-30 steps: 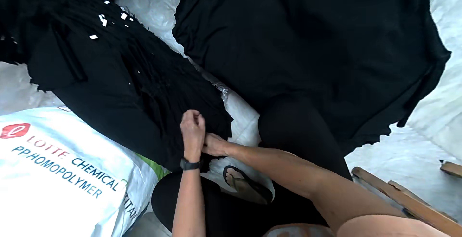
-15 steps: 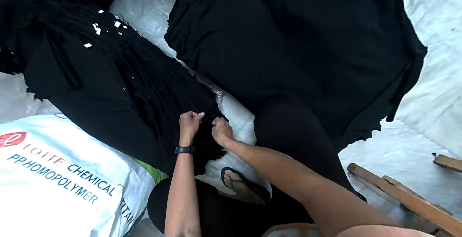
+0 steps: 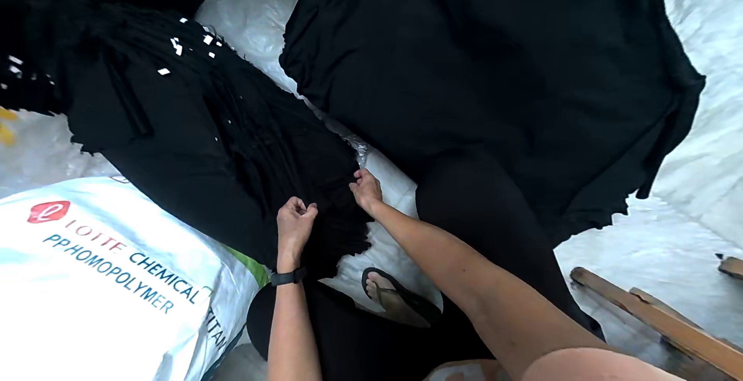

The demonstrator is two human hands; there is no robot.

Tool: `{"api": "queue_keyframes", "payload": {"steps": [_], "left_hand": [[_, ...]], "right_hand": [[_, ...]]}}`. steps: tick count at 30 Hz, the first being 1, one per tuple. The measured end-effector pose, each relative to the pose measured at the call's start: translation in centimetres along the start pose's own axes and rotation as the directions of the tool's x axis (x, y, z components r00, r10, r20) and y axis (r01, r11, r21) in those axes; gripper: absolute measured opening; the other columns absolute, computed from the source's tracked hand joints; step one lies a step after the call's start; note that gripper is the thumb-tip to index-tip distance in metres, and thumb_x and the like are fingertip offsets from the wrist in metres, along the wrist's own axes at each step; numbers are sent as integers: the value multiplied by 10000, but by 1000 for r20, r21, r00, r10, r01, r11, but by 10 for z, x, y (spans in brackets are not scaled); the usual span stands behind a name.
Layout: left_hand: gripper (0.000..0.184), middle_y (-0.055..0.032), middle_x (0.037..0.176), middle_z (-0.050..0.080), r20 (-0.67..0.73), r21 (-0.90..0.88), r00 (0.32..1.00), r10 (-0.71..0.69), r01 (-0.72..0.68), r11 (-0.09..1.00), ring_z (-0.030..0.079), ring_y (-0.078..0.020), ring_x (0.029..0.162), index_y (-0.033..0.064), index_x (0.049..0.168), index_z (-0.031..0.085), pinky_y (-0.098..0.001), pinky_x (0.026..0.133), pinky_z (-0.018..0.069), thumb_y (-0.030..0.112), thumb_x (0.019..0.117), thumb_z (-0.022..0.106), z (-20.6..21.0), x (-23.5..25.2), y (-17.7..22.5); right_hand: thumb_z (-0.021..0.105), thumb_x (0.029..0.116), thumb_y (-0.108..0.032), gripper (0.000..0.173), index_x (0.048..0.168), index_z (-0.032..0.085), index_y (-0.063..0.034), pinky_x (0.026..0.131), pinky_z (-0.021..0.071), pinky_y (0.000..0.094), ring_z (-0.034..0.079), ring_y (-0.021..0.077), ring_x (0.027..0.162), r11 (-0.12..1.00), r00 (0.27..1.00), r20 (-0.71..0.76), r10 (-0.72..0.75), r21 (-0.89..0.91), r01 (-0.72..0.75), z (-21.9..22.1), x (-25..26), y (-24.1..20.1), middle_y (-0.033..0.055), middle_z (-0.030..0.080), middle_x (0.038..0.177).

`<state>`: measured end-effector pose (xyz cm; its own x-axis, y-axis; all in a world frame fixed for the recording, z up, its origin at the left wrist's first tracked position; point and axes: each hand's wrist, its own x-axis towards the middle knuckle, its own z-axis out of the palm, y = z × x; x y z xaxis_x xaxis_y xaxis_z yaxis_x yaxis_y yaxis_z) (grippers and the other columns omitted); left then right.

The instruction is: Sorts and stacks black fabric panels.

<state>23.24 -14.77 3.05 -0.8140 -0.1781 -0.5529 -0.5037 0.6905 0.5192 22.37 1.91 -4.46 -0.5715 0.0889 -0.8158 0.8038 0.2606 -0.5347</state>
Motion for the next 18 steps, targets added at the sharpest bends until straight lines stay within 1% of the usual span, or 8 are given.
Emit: {"api": "queue_keyframes", "payload": {"steps": [2,6,8,10,12,14,16,18], "left_hand": [[188,-57,724,551,2,10,1000,15,-15,1000,563,-120,648,-5,832,551,-313,671,516,59,945,687,1,1,-1],[193,-39,726,541,2,-13,1000,19,-19,1000,552,-99,644,-4,826,541,-289,663,511,59,950,675,0,0,-4],[190,-40,719,537,29,9,999,16,-16,1000,546,-102,636,-8,827,537,-288,657,504,55,953,664,-1,1,-3],[174,-81,754,568,51,112,999,16,-21,994,579,-154,679,-26,871,563,-343,693,518,83,960,664,-4,3,3],[249,-232,951,654,-13,223,997,77,-73,972,652,-327,867,-97,1092,605,-504,821,527,85,947,693,-5,1,16],[431,-322,1189,620,-128,303,961,246,-198,932,648,-445,1056,-119,1288,537,-585,922,523,105,951,688,2,5,25],[364,-322,1193,620,-151,358,916,372,-300,884,652,-456,1059,-111,1252,565,-595,911,534,143,999,629,15,14,37],[289,-287,1079,667,-44,359,918,393,-353,864,679,-443,981,-78,1142,626,-609,860,553,187,1029,602,35,25,47]], "right_hand": [[649,1008,-135,315,1297,618,-15,953,499,569,630,402,1145,1000,1000,12,4,1,-4,2,6,3,240,665,1204],[611,1011,-101,221,1194,648,17,967,492,558,627,399,1154,997,998,-12,67,-39,-67,-1,-4,-4,258,654,1198],[584,1027,-120,235,1206,625,27,996,470,563,615,405,1171,997,1000,-3,13,-69,-13,1,-14,-4,263,651,1192],[610,999,-82,258,1223,595,45,944,517,513,654,368,1079,994,989,102,-106,-23,109,9,-26,0,252,665,1121],[640,959,-9,364,1305,557,71,929,524,416,650,280,1043,977,914,346,-210,110,183,16,-40,0,234,652,1160],[650,943,29,425,1348,529,72,941,506,357,629,216,1054,960,821,502,-271,207,190,22,-46,0,216,639,1209],[655,941,39,382,1312,572,66,965,514,329,640,184,1087,941,761,559,-329,261,214,27,-44,4,206,647,1241],[647,960,25,368,1324,600,39,996,501,326,626,163,1124,943,719,611,-333,225,245,24,-47,5,179,644,1271]]}}
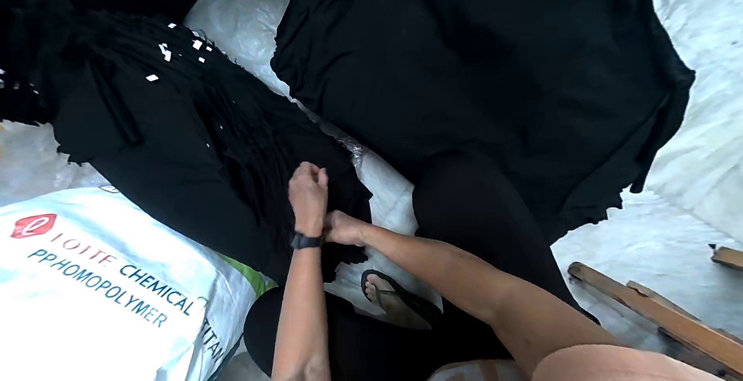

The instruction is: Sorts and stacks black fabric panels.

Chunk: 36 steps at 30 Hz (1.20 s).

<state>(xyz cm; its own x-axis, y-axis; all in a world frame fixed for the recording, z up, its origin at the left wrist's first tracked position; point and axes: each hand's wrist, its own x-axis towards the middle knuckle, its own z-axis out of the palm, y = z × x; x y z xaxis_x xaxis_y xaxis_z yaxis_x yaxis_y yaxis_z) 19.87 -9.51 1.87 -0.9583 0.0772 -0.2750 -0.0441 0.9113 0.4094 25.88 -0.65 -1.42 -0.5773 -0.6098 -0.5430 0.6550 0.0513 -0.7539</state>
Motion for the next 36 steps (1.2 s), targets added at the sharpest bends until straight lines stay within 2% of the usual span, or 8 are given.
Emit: {"api": "queue_keyframes", "payload": {"steps": [5,8,12,17,24,31,33,36], "left_hand": [[587,-306,1239,625,243,222,962,-127,72,972,641,-465,1137,-86,1222,602,-624,903,529,440,975,682,62,36,25],[481,-302,1322,569,242,384,952,-190,85,919,611,-462,1192,-89,1275,566,-604,867,550,255,963,694,79,40,27],[278,-294,1235,606,271,130,942,-200,170,977,614,-465,1139,-67,1109,666,-647,922,500,180,984,650,61,34,12],[137,-203,1111,673,241,-272,943,-231,294,916,644,-318,1045,-47,973,694,-511,926,521,53,896,747,33,10,-24],[104,-81,946,635,191,-689,943,-273,327,647,653,-104,817,-26,863,563,-289,773,591,-118,886,607,10,-23,-41],[420,-73,1026,567,106,-681,972,-210,225,697,590,-71,862,-16,1247,424,-257,754,519,-131,853,512,16,-27,-52],[387,-118,1111,607,97,-656,982,-161,185,732,611,-99,922,-52,1264,495,-284,798,529,-132,886,489,14,-29,-56],[212,-91,1010,654,85,-610,980,-182,196,768,587,-53,805,-78,1059,643,-231,739,507,-117,904,502,8,-33,-54]], "right_hand": [[651,980,-73,470,1431,530,-21,1039,458,448,563,237,1248,957,965,70,253,-164,-239,-6,0,7,177,575,1389],[626,984,-19,419,1388,527,27,975,474,391,569,205,1154,939,937,86,338,-96,-330,-9,0,12,169,580,1319],[567,1038,-106,273,1294,573,-11,782,511,366,607,201,904,933,904,-239,355,148,-328,-19,5,7,143,620,1095],[564,999,-31,195,1157,677,-29,960,490,528,622,353,1145,930,634,-680,368,263,-257,-46,19,3,220,665,1184],[614,1012,-81,263,1256,659,5,1022,473,535,596,365,1210,974,620,-752,225,199,-112,-55,34,13,212,621,1318],[657,1017,-199,264,1225,697,-42,982,480,564,625,372,1172,950,671,-682,290,121,-288,-53,36,6,202,683,1218],[631,1031,-189,241,1198,704,-31,984,478,575,620,388,1176,951,667,-696,266,78,-298,-51,34,3,217,678,1216],[573,1042,-141,243,1216,663,4,997,466,575,600,400,1194,957,641,-726,249,85,-276,-47,33,2,242,644,1248]]}}
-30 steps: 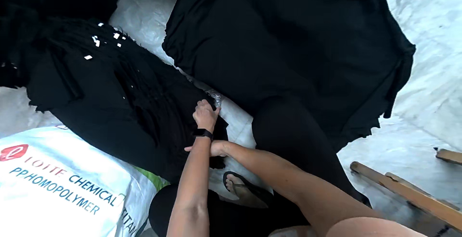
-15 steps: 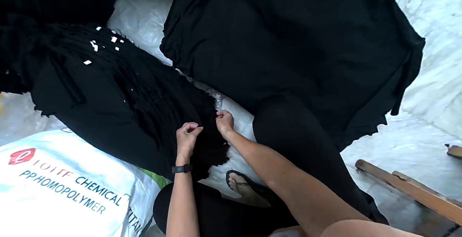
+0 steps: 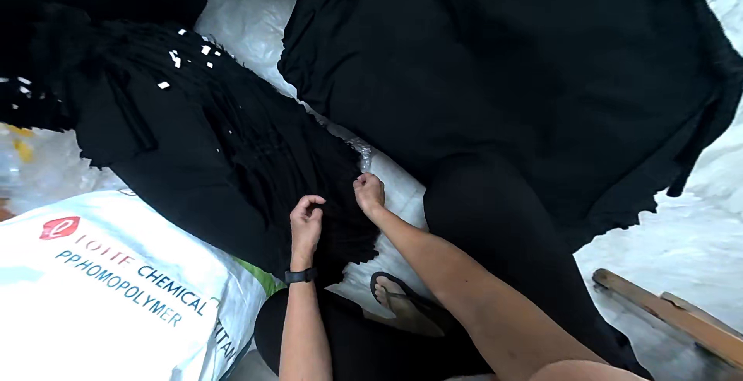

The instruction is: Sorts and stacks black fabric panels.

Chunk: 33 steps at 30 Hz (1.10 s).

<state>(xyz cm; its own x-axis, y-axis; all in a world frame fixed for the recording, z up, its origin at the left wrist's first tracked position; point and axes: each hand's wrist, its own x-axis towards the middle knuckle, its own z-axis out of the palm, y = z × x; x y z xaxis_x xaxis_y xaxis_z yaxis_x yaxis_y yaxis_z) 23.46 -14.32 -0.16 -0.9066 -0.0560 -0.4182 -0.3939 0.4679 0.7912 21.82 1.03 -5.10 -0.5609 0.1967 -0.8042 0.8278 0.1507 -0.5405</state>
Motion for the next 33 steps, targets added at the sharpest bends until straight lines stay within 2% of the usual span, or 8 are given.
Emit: {"api": "queue_keyframes", "payload": {"steps": [4,7,9,12,22,26,29,33], "left_hand": [[68,-14,778,575,-92,63,995,-39,45,997,503,-27,629,-16,963,617,-194,613,455,-16,914,664,9,0,5],[222,-86,876,575,-109,129,993,-50,64,990,522,-96,703,-44,1160,571,-274,677,474,8,954,638,13,4,0],[264,-96,890,580,-132,141,990,-56,74,987,551,-100,721,-47,1189,534,-278,688,492,2,949,633,14,4,3],[356,-145,954,591,-186,178,980,-65,99,979,591,-146,790,-73,1238,494,-305,727,517,-17,925,655,7,-3,13],[397,-175,974,650,-166,348,986,-2,61,936,637,-179,795,-87,1215,541,-327,733,534,15,881,731,-2,-18,29],[289,-287,1083,654,-135,638,962,235,-97,764,666,-420,981,-102,1152,638,-571,857,538,40,901,660,-1,-12,47],[250,-300,1154,646,17,680,973,229,-180,711,658,-448,1067,-92,1151,662,-590,924,535,89,985,619,17,7,64],[440,-298,1121,680,173,702,981,-90,-58,710,659,-475,1077,-73,1121,681,-649,911,517,354,1022,633,65,45,56]], "right_hand": [[576,1035,-151,299,1268,589,37,1003,471,563,602,399,1182,985,982,-123,-143,81,154,4,-5,5,252,619,1265],[623,1021,-351,443,1215,645,47,922,528,519,663,346,1027,924,928,14,-372,102,369,8,-14,2,233,668,1140],[669,994,-397,481,1222,678,26,929,512,554,666,350,1017,941,921,208,-331,-6,339,4,-18,-4,210,700,1082],[575,1054,-218,281,1046,696,36,855,507,548,661,365,941,975,970,119,-214,-37,220,3,-16,-3,219,687,958],[562,1060,-150,267,1244,644,25,970,496,533,651,371,1096,995,993,72,-90,54,86,3,-24,-5,237,685,1139],[522,1020,-58,262,1163,677,96,1000,517,456,691,331,1082,813,748,356,-561,66,579,25,-60,9,246,714,1107],[545,1020,-109,295,1177,693,92,1045,475,467,667,363,1155,684,602,480,-638,-7,730,24,-68,17,260,705,1171],[589,1012,-202,414,1299,627,93,1129,400,453,577,352,1301,807,714,508,-482,-59,587,17,-65,30,268,636,1326]]}}
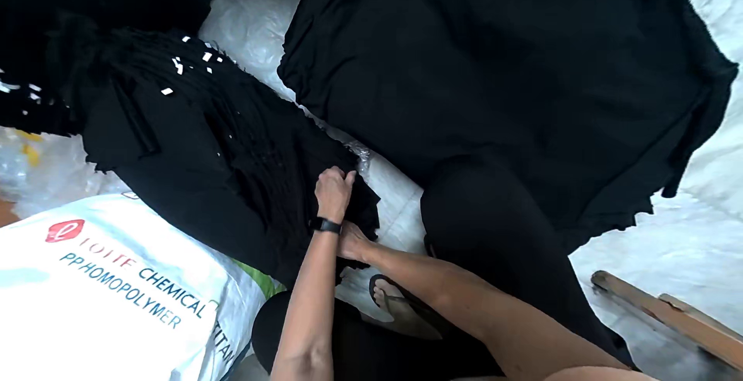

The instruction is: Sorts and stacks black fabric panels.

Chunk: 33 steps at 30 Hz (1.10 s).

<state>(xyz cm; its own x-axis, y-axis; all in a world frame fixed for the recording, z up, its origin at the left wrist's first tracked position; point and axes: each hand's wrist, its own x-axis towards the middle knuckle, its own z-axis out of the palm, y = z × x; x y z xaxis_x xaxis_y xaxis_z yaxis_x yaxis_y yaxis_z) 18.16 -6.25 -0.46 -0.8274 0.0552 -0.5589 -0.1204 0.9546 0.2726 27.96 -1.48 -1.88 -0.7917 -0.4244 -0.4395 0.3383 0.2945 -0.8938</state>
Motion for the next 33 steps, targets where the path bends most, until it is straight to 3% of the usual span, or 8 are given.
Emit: {"api": "queue_keyframes", "payload": {"steps": [5,12,16,20,23,25,29,33], "left_hand": [[287,-323,1090,676,84,16,990,-113,112,994,657,-490,1065,-96,1046,684,-653,909,513,180,969,668,15,24,-6],[196,-240,932,663,112,-158,973,-203,219,963,658,-374,896,-57,1024,643,-564,825,522,102,926,698,-15,-3,-28],[219,-250,1020,667,147,-78,952,-268,281,957,657,-371,982,-56,1101,641,-550,891,507,113,964,663,-30,-22,-25],[143,-214,911,646,103,-159,952,-288,302,940,648,-343,879,-38,973,628,-531,812,512,97,948,667,-26,-26,-38],[154,-241,981,650,133,-218,940,-313,336,916,666,-355,929,-49,1008,624,-542,855,528,95,960,649,-25,-22,-43],[273,-272,1093,657,133,-267,939,-317,341,901,673,-378,1001,-63,1195,622,-554,910,535,83,965,641,-24,-22,-45],[386,-266,1170,655,153,-265,941,-302,334,905,675,-359,1048,-61,1318,592,-520,951,536,106,973,633,-27,-27,-48],[318,-256,1147,671,82,-106,966,-247,255,961,653,-387,1072,-54,1259,615,-575,955,493,101,981,614,-50,-43,-36]], "right_hand": [[597,981,-38,159,1076,697,41,933,507,440,648,262,1039,841,888,-152,435,421,-340,-21,28,12,191,689,1087],[612,1027,-110,392,1409,572,-34,1051,469,503,568,370,1245,817,700,-451,554,455,-354,-43,57,33,223,545,1400],[674,1005,-171,256,1215,698,-26,998,478,533,587,367,1189,843,707,-482,517,427,-326,-49,66,37,209,606,1292],[625,1023,-132,213,1115,677,53,1022,467,530,573,393,1208,916,724,-561,401,270,-298,-39,61,34,239,613,1243],[595,1030,-161,244,1134,632,57,960,491,535,647,384,1062,936,758,-549,351,221,-274,-33,55,31,242,670,1075],[617,1018,-191,281,1175,634,41,882,522,522,678,358,959,939,792,-506,343,217,-267,-31,51,31,220,692,997],[573,1037,-149,296,1253,640,41,921,533,500,695,355,995,949,843,-437,315,167,-269,-28,41,25,224,714,1035],[486,1032,-84,319,1249,647,85,1015,514,452,689,345,1122,999,968,-250,6,44,5,-1,23,8,246,710,1160]]}}
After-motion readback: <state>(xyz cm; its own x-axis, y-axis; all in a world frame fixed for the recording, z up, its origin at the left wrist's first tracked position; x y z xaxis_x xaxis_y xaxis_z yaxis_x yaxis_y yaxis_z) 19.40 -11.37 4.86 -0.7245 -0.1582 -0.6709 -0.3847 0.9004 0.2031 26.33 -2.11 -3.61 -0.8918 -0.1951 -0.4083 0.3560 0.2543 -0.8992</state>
